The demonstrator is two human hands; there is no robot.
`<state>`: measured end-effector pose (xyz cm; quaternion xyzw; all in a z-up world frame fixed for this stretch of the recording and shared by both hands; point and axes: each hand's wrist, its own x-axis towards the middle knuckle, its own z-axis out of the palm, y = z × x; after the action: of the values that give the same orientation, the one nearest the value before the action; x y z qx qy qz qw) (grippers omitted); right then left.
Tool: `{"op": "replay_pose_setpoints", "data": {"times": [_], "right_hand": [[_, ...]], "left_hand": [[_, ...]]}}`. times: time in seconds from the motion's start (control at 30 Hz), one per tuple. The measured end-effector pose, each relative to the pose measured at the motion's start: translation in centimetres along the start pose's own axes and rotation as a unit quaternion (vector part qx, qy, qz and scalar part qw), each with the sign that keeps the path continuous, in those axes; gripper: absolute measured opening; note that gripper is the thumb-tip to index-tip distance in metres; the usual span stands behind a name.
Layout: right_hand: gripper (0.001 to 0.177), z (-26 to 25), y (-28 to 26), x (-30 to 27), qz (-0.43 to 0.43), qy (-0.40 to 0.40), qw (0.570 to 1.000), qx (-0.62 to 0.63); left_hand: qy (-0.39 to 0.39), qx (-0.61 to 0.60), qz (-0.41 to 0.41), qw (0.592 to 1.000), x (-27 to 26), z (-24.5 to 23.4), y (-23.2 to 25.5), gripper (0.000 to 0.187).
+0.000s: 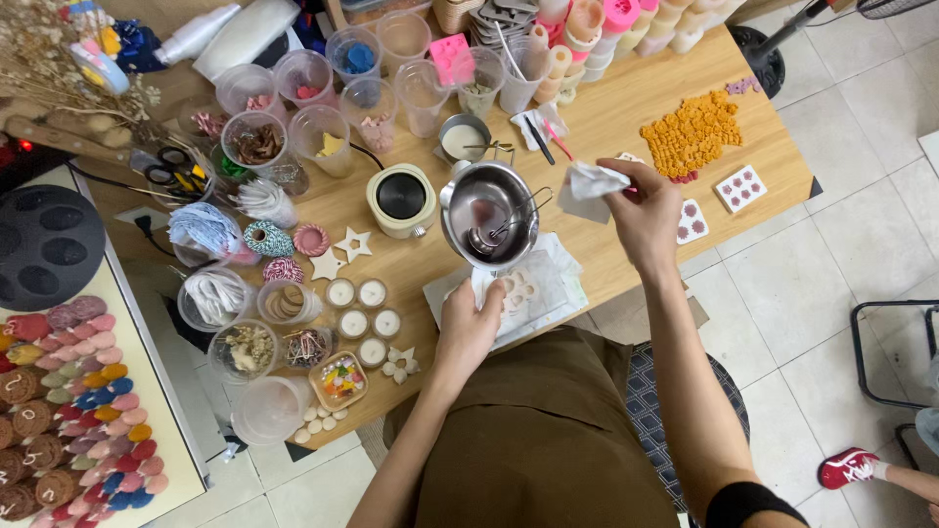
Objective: The person pours melted wax from a small pot into individual cavities of a silicone mold and uses a thin tool to refine the wax in the mold.
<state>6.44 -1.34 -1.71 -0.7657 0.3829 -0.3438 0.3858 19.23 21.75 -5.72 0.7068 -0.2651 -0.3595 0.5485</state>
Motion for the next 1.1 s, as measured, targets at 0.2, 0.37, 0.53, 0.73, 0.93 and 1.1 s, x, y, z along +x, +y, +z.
{"op": "replay_pose_setpoints", "data": {"times": [0.2,0.37,0.53,0.73,0.93,1.1], "right_hand": [[0.039,1.3,-2.8,1.0,-0.096,-0.018,0.994,-0.037],[0.046,-0.3,-3.8,0.1,-0.193,-0.113,0.968,-0.113],[0.044,-1.4,-2.8,0.2,-0.181,-0.196,0.958,-0.109],[0.033,-1.2,-0.3,-0.3,-0.103,-0.211,0.969,-0.075],[0.020,-0.2,-0.9,0.1,-0.038,-0.141,0.984,-0.097],[0.039,-0.8,-3.0,0.4,0.018,-0.123,0.992,-0.035]], "left_hand": [[-0.032,0.009,-0.038,0.999,0.6,0.4,0.7,0.035],[-0.037,0.000,-0.040,0.999,1.0,0.8,1.1,0.033],[-0.030,0.011,-0.029,0.999,1.2,0.9,1.4,0.032],[-0.034,0.013,-0.021,0.999,1.3,1.4,1.2,0.033],[-0.046,0.052,-0.039,0.997,1.6,1.9,2.0,0.034],[-0.028,0.038,0.000,0.999,1.1,2.1,2.7,0.030]]}}
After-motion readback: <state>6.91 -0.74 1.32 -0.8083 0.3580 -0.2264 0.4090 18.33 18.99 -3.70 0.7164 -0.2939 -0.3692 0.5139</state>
